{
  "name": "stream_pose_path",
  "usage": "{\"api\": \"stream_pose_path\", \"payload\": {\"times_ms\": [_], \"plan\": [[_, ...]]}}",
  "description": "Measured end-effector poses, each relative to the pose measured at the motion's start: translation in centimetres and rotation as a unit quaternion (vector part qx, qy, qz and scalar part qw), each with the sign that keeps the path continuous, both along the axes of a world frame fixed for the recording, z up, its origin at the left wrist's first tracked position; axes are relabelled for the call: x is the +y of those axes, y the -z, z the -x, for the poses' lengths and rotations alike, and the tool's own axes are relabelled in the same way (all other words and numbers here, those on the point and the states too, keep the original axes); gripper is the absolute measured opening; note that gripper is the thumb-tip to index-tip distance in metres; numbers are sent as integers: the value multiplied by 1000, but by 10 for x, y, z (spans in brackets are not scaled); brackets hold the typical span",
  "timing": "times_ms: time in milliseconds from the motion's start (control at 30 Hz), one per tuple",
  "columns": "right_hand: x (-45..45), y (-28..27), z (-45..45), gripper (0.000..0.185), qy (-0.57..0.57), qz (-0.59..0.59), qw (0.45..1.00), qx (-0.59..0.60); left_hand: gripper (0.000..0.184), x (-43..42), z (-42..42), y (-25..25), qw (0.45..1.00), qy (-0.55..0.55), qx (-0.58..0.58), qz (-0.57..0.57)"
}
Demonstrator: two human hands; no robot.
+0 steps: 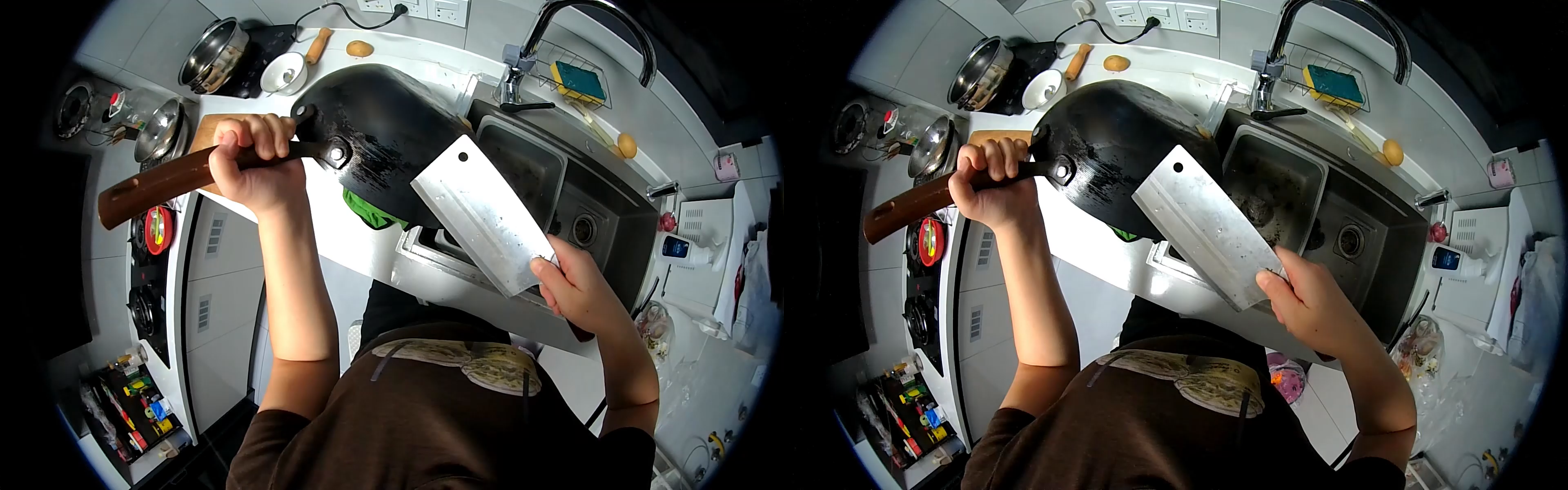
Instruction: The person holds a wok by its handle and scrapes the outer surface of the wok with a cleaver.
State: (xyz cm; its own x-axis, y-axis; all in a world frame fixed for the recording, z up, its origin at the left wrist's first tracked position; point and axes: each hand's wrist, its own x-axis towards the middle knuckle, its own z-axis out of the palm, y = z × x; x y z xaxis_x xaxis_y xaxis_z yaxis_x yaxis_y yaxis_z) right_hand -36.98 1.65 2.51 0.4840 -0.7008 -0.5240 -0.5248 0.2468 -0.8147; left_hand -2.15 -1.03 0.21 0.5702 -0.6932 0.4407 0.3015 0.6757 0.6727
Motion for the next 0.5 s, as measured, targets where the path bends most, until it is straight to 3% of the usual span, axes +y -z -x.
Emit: {"api": "stream_pose_path", "payload": {"times_ms": [500], "plan": [[2, -2, 1, 22, -9, 22, 999, 24, 23, 1, 2, 0, 1000, 3, 6, -2]]}}
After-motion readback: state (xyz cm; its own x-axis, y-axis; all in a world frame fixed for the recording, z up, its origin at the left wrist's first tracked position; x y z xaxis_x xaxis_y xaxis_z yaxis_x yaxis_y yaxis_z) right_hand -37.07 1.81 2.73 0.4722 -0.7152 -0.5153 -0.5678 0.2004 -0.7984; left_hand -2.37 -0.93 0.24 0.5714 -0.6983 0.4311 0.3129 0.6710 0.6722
